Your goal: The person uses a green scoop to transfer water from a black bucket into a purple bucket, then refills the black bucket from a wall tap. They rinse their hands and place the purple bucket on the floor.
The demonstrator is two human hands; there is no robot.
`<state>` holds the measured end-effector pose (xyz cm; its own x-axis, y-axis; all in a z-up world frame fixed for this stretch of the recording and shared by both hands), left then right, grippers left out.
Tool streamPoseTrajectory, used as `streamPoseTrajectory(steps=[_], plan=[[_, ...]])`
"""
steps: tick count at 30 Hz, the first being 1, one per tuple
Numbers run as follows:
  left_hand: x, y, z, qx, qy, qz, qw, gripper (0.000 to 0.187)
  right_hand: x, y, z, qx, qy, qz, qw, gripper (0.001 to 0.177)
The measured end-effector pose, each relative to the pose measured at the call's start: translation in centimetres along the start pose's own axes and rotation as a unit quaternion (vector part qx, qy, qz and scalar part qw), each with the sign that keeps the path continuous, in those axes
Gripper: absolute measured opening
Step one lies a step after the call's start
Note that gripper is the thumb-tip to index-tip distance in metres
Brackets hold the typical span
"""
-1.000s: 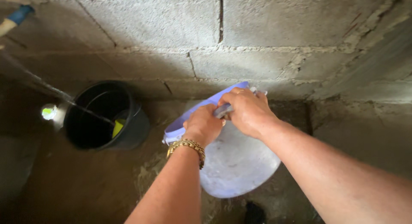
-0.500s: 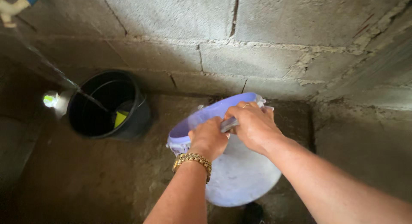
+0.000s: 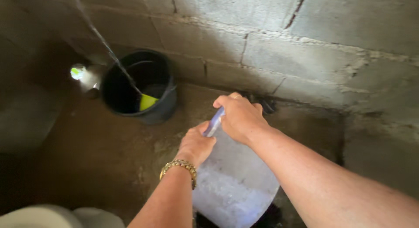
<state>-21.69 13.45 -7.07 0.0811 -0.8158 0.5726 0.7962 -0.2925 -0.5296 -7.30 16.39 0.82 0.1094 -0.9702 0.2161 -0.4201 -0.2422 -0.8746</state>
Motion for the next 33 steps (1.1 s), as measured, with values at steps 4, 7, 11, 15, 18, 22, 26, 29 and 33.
streamPoseTrajectory(steps=[4,7,11,15,18,22,26,29,33], plan=[[-0.5,-4.0,-2.4,-0.026,-0.028,0.027,0.999,0.061,-0.6,-0.1,-1.9,-0.049,0.031,0.026,0.998,0.036],[-0.2,-6.4,-2.8,-0.051,-0.049,0.037,0.997,0.063,-0.7,0.7,-1.5,-0.07,0.087,0.021,0.993,0.037],[0.8,-7.9,-2.7,-0.085,-0.095,0.037,0.991,0.062,0.3,2.8,0.3,-0.127,0.154,0.023,0.98,0.041],[1.5,-7.3,-1.1,-0.139,-0.075,0.035,0.987,0.061,2.3,5.4,2.9,-0.263,0.241,0.021,0.934,0.048],[1.8,-5.9,0.4,-0.18,-0.048,0.031,0.982,0.061,4.0,6.7,5.2,-0.318,0.308,0.029,0.896,0.051],[2.0,-3.0,3.3,-0.196,0.007,0.013,0.981,0.062,6.7,7.1,8.8,-0.404,0.385,0.077,0.826,0.057],[1.9,0.3,6.6,-0.175,0.054,-0.033,0.983,0.064,10.2,6.6,12.3,-0.386,0.484,0.096,0.78,0.072],[1.8,2.6,8.5,-0.141,0.069,-0.062,0.986,0.063,12.5,5.3,14.6,-0.327,0.546,0.106,0.764,0.077],[1.4,6.1,9.9,-0.066,0.124,-0.09,0.986,0.063,14.3,2.6,17.5,-0.25,0.596,0.127,0.753,0.083]])
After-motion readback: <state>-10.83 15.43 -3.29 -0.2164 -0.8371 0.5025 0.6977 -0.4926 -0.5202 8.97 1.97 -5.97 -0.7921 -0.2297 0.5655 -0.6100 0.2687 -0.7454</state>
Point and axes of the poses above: each hand's wrist, its own x-axis away from the middle knuckle, its own y-axis out of the palm, z = x × y, the point moved 7 cm from there along -x, towards the middle knuckle, and after that the axes turned 4 degrees about x, right-handed, at the moved point
